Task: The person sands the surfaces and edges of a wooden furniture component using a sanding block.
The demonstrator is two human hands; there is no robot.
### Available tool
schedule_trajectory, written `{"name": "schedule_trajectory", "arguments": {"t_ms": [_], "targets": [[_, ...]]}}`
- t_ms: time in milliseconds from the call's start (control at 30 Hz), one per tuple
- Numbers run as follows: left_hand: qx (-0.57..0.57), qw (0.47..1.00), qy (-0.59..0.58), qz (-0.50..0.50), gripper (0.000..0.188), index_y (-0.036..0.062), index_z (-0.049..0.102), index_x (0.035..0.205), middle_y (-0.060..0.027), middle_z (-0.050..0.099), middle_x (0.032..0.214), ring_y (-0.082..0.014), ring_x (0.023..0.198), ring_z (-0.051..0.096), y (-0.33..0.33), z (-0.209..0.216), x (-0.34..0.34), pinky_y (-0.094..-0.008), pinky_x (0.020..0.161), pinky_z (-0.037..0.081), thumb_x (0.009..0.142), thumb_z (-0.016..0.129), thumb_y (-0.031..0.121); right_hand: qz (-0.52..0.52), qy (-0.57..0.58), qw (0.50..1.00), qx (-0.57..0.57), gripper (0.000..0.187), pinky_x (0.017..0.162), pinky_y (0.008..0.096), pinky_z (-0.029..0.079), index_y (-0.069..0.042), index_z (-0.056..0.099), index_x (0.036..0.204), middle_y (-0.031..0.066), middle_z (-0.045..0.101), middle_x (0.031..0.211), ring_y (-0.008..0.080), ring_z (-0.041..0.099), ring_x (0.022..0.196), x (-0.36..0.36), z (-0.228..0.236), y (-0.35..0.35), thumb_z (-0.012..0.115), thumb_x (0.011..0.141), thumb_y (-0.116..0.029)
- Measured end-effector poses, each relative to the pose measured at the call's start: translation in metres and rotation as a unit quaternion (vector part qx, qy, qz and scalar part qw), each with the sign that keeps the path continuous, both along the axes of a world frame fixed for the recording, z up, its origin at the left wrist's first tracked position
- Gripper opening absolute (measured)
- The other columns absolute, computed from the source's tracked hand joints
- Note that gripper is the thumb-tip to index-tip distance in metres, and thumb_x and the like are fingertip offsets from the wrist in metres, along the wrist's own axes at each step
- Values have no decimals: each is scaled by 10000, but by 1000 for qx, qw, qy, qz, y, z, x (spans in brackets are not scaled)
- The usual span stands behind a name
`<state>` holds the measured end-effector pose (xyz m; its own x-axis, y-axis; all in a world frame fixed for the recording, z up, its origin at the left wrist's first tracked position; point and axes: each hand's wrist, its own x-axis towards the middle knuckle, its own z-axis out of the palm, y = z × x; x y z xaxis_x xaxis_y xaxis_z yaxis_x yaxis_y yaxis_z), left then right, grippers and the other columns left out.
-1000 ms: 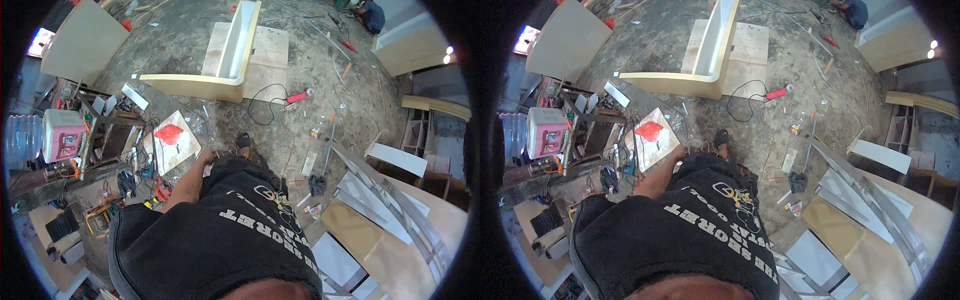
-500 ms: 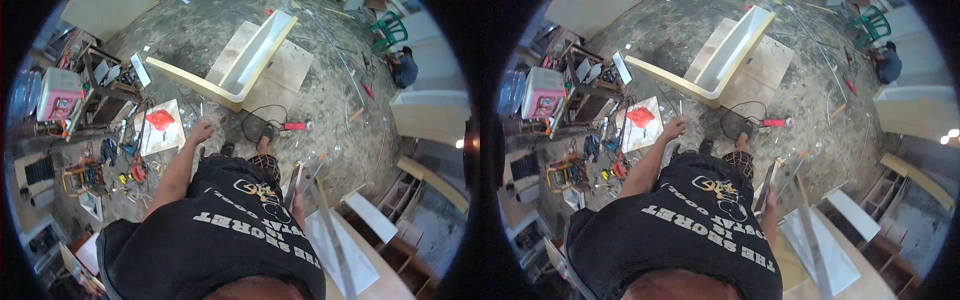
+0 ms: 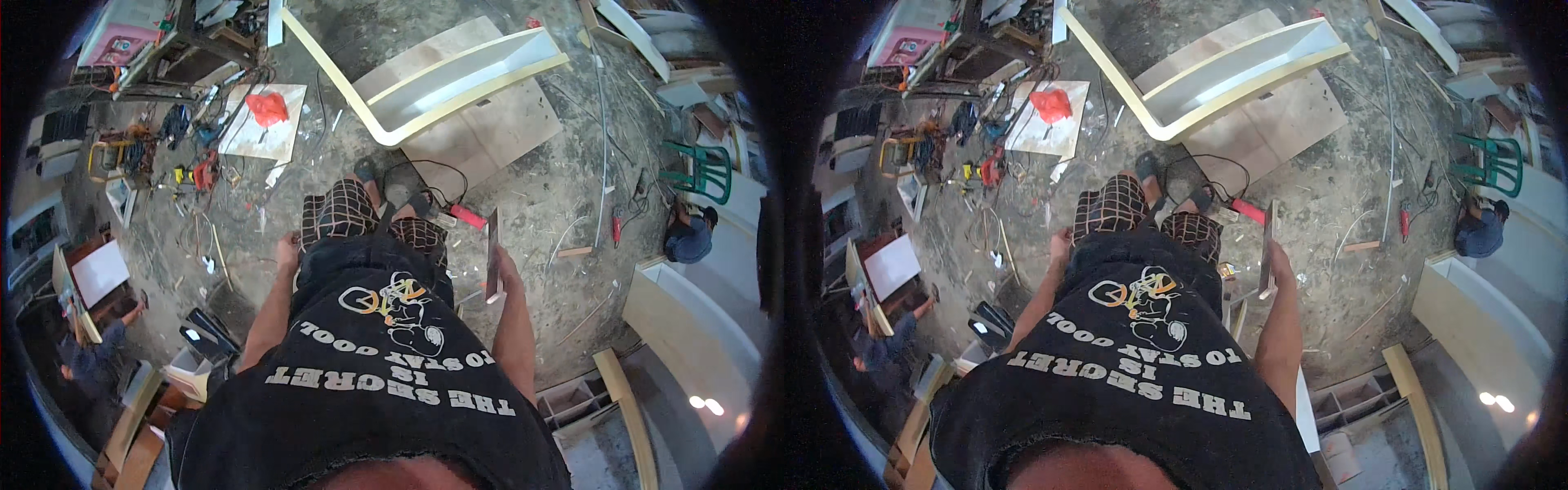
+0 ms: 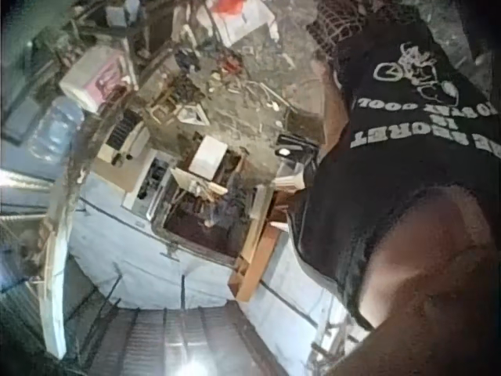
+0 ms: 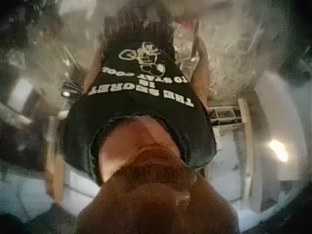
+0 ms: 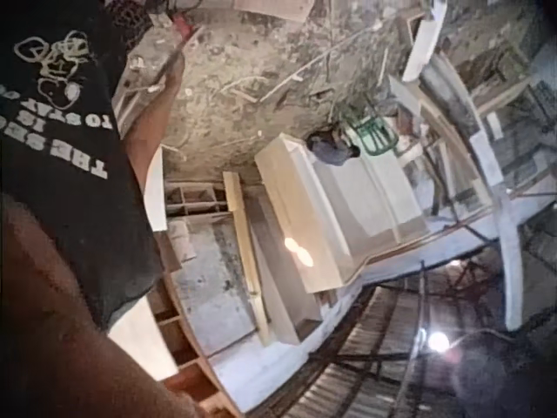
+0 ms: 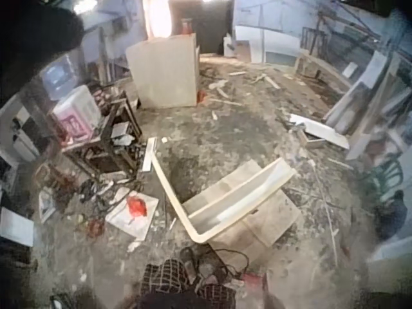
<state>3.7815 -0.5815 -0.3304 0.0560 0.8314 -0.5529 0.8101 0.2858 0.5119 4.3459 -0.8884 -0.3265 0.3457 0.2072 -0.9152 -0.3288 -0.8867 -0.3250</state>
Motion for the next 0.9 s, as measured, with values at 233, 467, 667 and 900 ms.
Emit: {"name": "schedule_trajectory", "arguments": {"t_ms": [233, 467, 667, 900], "targets": [[-102, 994, 32, 21, 360, 66, 741, 1125, -166, 760, 959, -344, 923, 737, 20, 4, 42, -437, 805, 558, 959, 674, 377, 75, 1, 997, 15, 549, 911, 340, 491, -90, 628, 1175, 5, 651, 971, 159, 620, 909, 26, 17, 65, 465, 1037, -596], [-8, 991, -27, -127, 346, 58, 728, 1150, -188, 745, 1027, -363, 948, 727, 166, -13, 180, -443, 824, 565, 947, 685, 336, 93, -30, 992, 80, 543, 1056, 351, 444, -55, 550, 1440, 104, 659, 1235, 250, 609, 1150, -23, 56, 104, 528, 1048, -429], [-44, 968, -156, -189, 430, 40, 681, 1268, -185, 719, 1098, -333, 985, 718, 202, -32, 316, -410, 863, 564, 928, 688, 304, 167, 22, 984, -60, 748, 1169, 387, 355, -43, 266, 1630, 279, 488, 1528, 328, 466, 1434, -24, 84, 154, 578, 1036, -376], [43, 912, 6, -408, 649, -26, 512, 1436, -214, 615, 1289, -376, 1165, 621, 170, -80, 381, -464, 969, 518, 869, 702, 227, 191, 51, 980, -12, 888, 1126, 409, 406, -37, 273, 1622, 334, 556, 1418, 380, 557, 1333, -1, 69, 193, 719, 917, -342]]}}
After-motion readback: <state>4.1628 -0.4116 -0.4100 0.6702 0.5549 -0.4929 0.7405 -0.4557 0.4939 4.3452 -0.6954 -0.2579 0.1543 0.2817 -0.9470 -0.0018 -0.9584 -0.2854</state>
